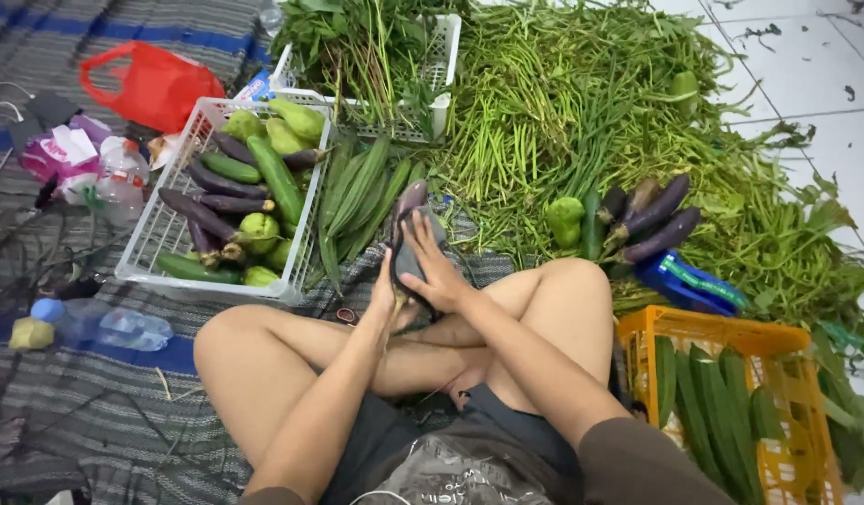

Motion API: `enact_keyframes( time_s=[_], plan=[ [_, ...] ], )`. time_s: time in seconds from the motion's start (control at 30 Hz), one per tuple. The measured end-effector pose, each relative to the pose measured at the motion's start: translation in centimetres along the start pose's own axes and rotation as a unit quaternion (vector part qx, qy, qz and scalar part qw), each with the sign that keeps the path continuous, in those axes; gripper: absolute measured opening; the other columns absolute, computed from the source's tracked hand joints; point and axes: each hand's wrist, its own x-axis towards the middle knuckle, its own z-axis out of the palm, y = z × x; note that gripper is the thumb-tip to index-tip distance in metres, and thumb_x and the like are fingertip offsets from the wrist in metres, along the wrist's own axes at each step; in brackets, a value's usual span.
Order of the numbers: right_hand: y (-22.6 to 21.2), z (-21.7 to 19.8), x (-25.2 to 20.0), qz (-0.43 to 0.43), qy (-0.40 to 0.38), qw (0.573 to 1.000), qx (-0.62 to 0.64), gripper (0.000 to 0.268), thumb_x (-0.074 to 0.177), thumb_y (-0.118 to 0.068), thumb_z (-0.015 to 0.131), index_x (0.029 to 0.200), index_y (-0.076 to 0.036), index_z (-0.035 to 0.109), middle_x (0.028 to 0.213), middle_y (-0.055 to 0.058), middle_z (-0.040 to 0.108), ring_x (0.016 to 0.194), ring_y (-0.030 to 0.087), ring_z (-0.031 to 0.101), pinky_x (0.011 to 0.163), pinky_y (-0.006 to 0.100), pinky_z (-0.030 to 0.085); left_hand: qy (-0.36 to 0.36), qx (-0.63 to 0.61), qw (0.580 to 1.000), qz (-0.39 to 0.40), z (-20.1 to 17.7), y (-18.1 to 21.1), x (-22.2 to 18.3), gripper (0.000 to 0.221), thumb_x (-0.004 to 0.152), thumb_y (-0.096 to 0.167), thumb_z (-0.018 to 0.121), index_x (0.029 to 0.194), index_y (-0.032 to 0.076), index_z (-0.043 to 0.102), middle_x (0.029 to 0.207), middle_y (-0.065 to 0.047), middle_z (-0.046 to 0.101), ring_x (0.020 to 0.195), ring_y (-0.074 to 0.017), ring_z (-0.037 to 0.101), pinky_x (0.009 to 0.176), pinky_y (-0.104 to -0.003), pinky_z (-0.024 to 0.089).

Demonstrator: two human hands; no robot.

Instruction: A person sitting on the floor cleans harvested vegetables like eggplants and cucumbers by wiping them with a cloth and sorting them into baskets.

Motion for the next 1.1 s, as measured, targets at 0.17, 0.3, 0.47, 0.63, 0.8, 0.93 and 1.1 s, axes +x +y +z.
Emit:
enact_keyframes(
  time_s=[0.17, 0.3, 0.47, 0.63, 0.8, 0.93, 1.1],
  plan=[
    [1.6, -1.1, 2.2, -0.014, -0.009, 0.997, -0.069, 0.075, 0.100, -0.062, 0.039, 0.164, -0.026, 0.024, 0.171, 0.013, 0.005, 0.147, 0.059, -0.004, 0.121, 0.063, 0.019, -0.151, -0.027, 0.984, -0.095, -3.5, -0.7, 2.9, 0.058, 0.089, 0.072, 0.058, 0.103, 0.016, 0.063, 0.086, -0.002, 0.063, 0.059, -0.0119, 0.059, 0.027, -0.013, 0.037],
    [2.7, -1.9, 3.5, -0.017, 0.067, 0.989, -0.127, 0.053, 0.104, -0.058, 0.037, 0.148, -0.032, 0.053, 0.163, 0.010, 0.028, 0.146, 0.061, 0.003, 0.120, 0.062, 0.020, -0.295, 0.009, 0.939, -0.176, -5.2, -2.4, 4.6, 0.062, 0.095, 0.076, 0.041, 0.110, 0.019, 0.060, 0.081, -0.002, 0.051, 0.060, -0.0111, 0.055, 0.027, -0.013, 0.031],
    [7.6, -2.4, 2.4, 0.076, 0.264, 0.960, -0.047, 0.038, 0.106, -0.043, 0.055, 0.081, -0.018, 0.070, 0.085, 0.002, 0.057, 0.090, 0.023, 0.058, 0.086, 0.035, 0.047, -0.311, 0.128, 0.926, -0.171, -3.1, -1.0, -0.3, 0.063, 0.094, 0.079, 0.041, 0.104, 0.019, 0.058, 0.079, -0.004, 0.054, 0.060, -0.0141, 0.057, 0.038, -0.022, 0.043],
    [5.4, -3.8, 3.4, 0.265, 0.497, 0.756, 0.334, 0.042, 0.100, -0.038, 0.066, 0.066, -0.013, 0.065, 0.064, 0.003, 0.063, 0.062, 0.014, 0.058, 0.056, 0.024, 0.039, -0.332, 0.110, 0.925, -0.150, -1.2, -0.1, -2.3, 0.058, 0.095, 0.073, 0.050, 0.095, 0.016, 0.058, 0.076, -0.007, 0.054, 0.059, -0.0184, 0.060, 0.045, -0.030, 0.051],
    [6.0, -2.4, 2.4, 0.250, 0.466, 0.847, 0.053, 0.010, 0.093, -0.030, 0.071, 0.090, -0.020, 0.072, 0.078, 0.006, 0.073, 0.083, 0.024, 0.072, 0.074, 0.032, 0.051, -0.320, 0.146, 0.929, -0.114, -4.0, -2.3, 4.9, 0.060, 0.098, 0.070, 0.047, 0.095, 0.011, 0.059, 0.077, -0.012, 0.057, 0.061, -0.0231, 0.062, 0.048, -0.033, 0.053],
    [3.3, -3.2, 2.7, 0.305, 0.420, 0.855, 0.014, 0.020, 0.102, -0.027, 0.053, 0.095, -0.014, 0.067, 0.082, 0.017, 0.074, 0.091, 0.038, 0.072, 0.081, 0.045, 0.054, -0.239, 0.152, 0.956, -0.072, -2.8, -1.5, 1.9, 0.064, 0.098, 0.065, 0.055, 0.086, 0.002, 0.062, 0.070, -0.017, 0.063, 0.058, -0.0278, 0.065, 0.047, -0.037, 0.053],
    [5.3, -3.7, 2.2, 0.334, 0.362, 0.869, -0.045, 0.036, 0.110, -0.031, 0.039, 0.097, -0.011, 0.066, 0.079, 0.025, 0.072, 0.086, 0.042, 0.074, 0.077, 0.050, 0.056, -0.180, 0.166, 0.969, 0.021, -2.0, -1.2, 1.1, 0.061, 0.101, 0.059, 0.052, 0.080, 0.003, 0.063, 0.066, -0.019, 0.069, 0.056, -0.0274, 0.070, 0.050, -0.036, 0.058]
  ],
)
